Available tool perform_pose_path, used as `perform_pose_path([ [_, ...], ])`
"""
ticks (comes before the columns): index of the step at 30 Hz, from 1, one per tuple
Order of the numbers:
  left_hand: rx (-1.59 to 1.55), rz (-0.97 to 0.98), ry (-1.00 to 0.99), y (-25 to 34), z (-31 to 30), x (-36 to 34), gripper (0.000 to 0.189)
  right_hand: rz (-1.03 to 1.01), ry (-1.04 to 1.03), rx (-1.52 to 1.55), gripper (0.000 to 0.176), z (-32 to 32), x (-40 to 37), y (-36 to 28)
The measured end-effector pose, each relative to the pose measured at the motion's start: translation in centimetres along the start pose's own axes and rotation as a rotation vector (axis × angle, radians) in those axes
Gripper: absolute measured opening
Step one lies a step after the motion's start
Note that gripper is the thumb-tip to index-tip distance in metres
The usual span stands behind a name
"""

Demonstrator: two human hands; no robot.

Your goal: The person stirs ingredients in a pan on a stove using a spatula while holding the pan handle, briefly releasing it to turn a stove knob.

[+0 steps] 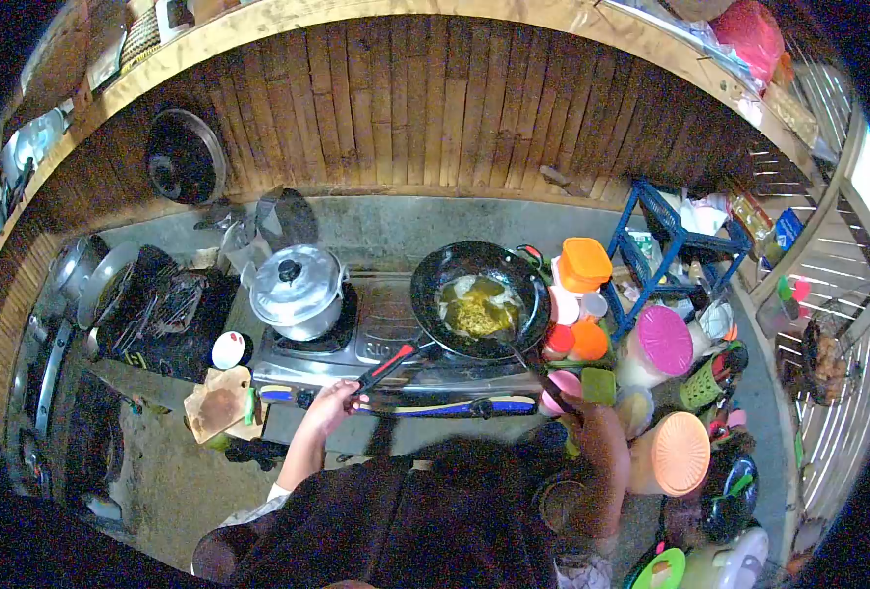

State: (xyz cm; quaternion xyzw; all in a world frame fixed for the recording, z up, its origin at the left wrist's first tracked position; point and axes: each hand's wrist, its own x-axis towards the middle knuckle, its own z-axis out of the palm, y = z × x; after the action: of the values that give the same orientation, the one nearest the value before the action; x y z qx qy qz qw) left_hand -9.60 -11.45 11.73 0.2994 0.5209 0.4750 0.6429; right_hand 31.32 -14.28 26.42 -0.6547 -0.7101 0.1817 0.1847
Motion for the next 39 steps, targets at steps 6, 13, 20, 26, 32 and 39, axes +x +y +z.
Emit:
perform_pose_path([
  [6, 0.007, 0.017, -0.01, -0.5, -0.1, -0.2, 0.015, -0.132, 0.086, 0.018, 0.035, 3.9, 2.2, 0.5],
  [13, 0.024, 0.007, 0.005, -0.6, 0.3, -1.1, 0.02, -0.259, 0.201, -0.01, 0.042, 10.0, 8.1, 4.9],
  [20, -0.023, 0.015, 0.016, -0.9, 0.2, -1.4, 0.021, -0.025, 0.184, 0.007, 0.037, 9.8, 9.3, 2.0],
  [26, -0.08, 0.022, 0.016, -1.9, -0.6, -0.6, 0.02, -0.006, 0.175, 0.052, 0.038, 9.5, 9.8, 2.0],
  [32, -0.094, 0.017, 0.023, -0.9, 0.0, -1.0, 0.021, 0.055, 0.138, 0.031, 0.038, 8.7, 9.4, 2.1],
  [39, -0.098, 0.0, 0.02, -0.6, 0.3, -0.5, 0.021, -0.113, 0.185, 0.127, 0.038, 9.3, 8.7, 5.3],
])
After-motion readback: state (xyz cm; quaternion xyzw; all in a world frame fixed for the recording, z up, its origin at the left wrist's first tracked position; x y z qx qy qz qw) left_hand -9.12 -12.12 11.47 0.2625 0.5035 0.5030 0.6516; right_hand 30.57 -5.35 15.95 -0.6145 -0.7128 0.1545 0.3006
